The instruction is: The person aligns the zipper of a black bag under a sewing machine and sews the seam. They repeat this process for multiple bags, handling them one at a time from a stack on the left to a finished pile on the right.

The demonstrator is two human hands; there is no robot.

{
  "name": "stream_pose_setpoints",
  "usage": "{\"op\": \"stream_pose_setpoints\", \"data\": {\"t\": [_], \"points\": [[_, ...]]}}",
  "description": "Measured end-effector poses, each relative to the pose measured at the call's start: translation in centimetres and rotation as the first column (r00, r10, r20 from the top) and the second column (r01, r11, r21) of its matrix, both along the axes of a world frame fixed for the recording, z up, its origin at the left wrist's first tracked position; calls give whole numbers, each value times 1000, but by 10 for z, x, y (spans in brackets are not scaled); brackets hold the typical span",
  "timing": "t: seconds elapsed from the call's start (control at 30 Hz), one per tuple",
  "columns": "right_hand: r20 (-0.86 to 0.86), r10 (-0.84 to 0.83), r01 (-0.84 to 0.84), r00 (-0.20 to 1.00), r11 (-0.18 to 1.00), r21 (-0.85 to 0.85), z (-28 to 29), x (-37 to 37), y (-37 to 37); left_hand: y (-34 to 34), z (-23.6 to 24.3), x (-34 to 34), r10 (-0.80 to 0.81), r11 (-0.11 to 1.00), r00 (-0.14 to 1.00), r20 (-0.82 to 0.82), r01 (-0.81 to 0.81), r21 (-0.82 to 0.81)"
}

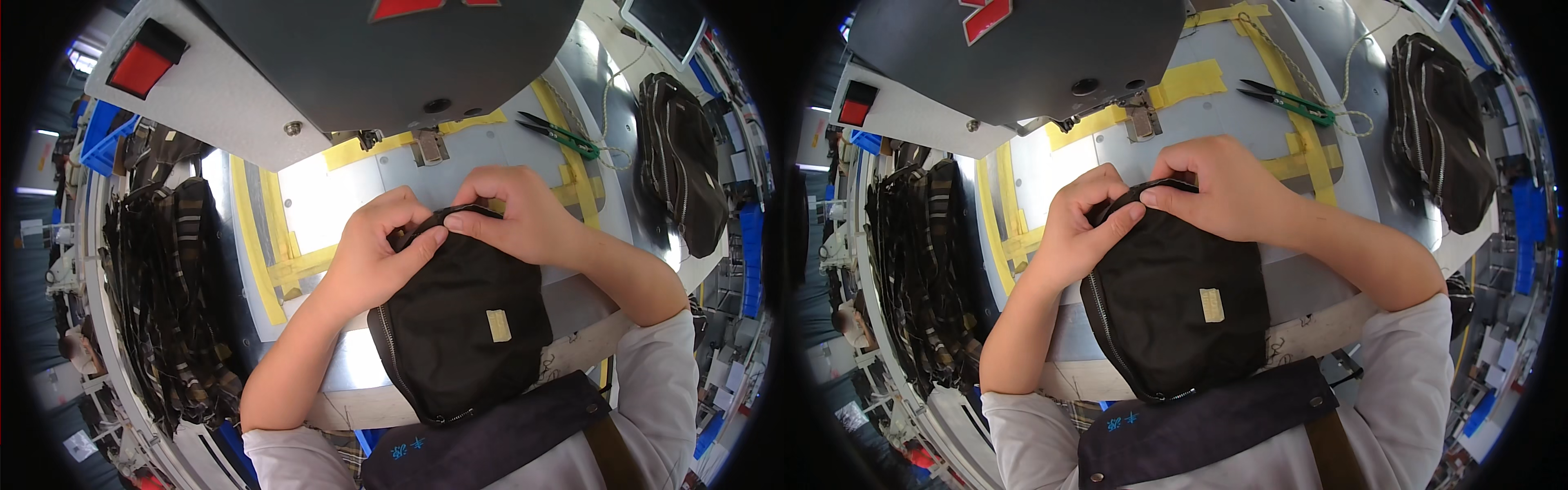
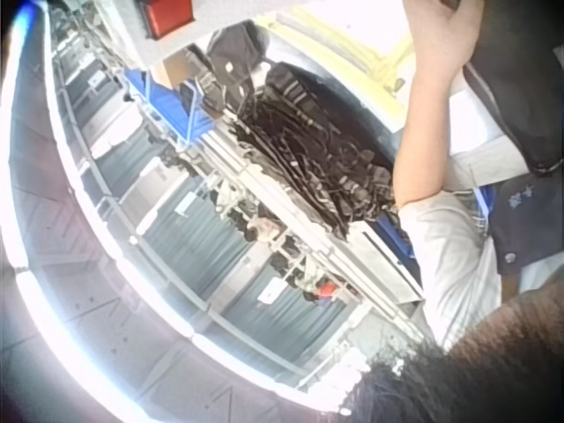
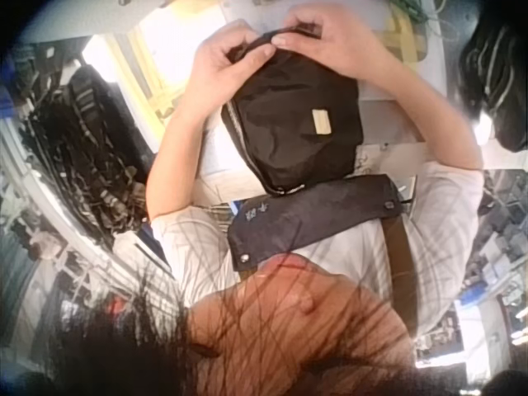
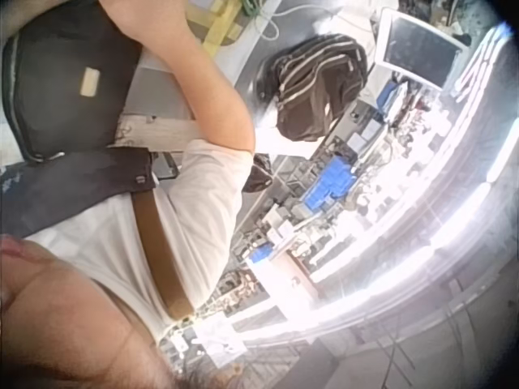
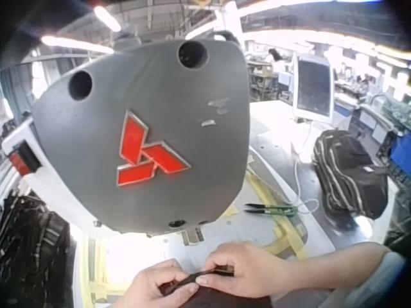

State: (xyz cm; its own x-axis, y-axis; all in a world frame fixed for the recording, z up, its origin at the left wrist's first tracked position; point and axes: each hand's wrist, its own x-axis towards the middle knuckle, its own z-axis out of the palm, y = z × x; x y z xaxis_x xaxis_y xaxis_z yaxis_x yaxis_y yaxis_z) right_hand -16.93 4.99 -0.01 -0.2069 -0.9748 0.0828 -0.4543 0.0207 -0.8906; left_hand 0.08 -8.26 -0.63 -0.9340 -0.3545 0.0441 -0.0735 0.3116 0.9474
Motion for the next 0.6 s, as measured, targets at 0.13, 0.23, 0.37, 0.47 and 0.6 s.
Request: {"op": "stream_pose_setpoints", "data": {"t": [0.13, 0.23, 0.37, 0.47, 0.6], "points": [[112, 20, -37, 994, 988, 147, 8, -3, -2, -2, -2, 0, -27, 999, 1000, -5, 27, 43], [171, 24, -62, 985, 973, 222, 15, -4, -2, -1, 1, 0, -20, 990, 1000, -10, 21, 137], [160, 24, -60, 987, 973, 222, 15, -4, -2, -3, 1, -1, -17, 988, 1000, -6, 18, 153], [122, 39, -63, 992, 978, 201, 16, -3, -2, -3, 2, 0, -18, 992, 1000, -8, 19, 125], [68, 5, -9, 998, 998, 63, 6, -1, -1, 0, 0, -1, 15, 998, 1000, -27, -13, 56]]}}
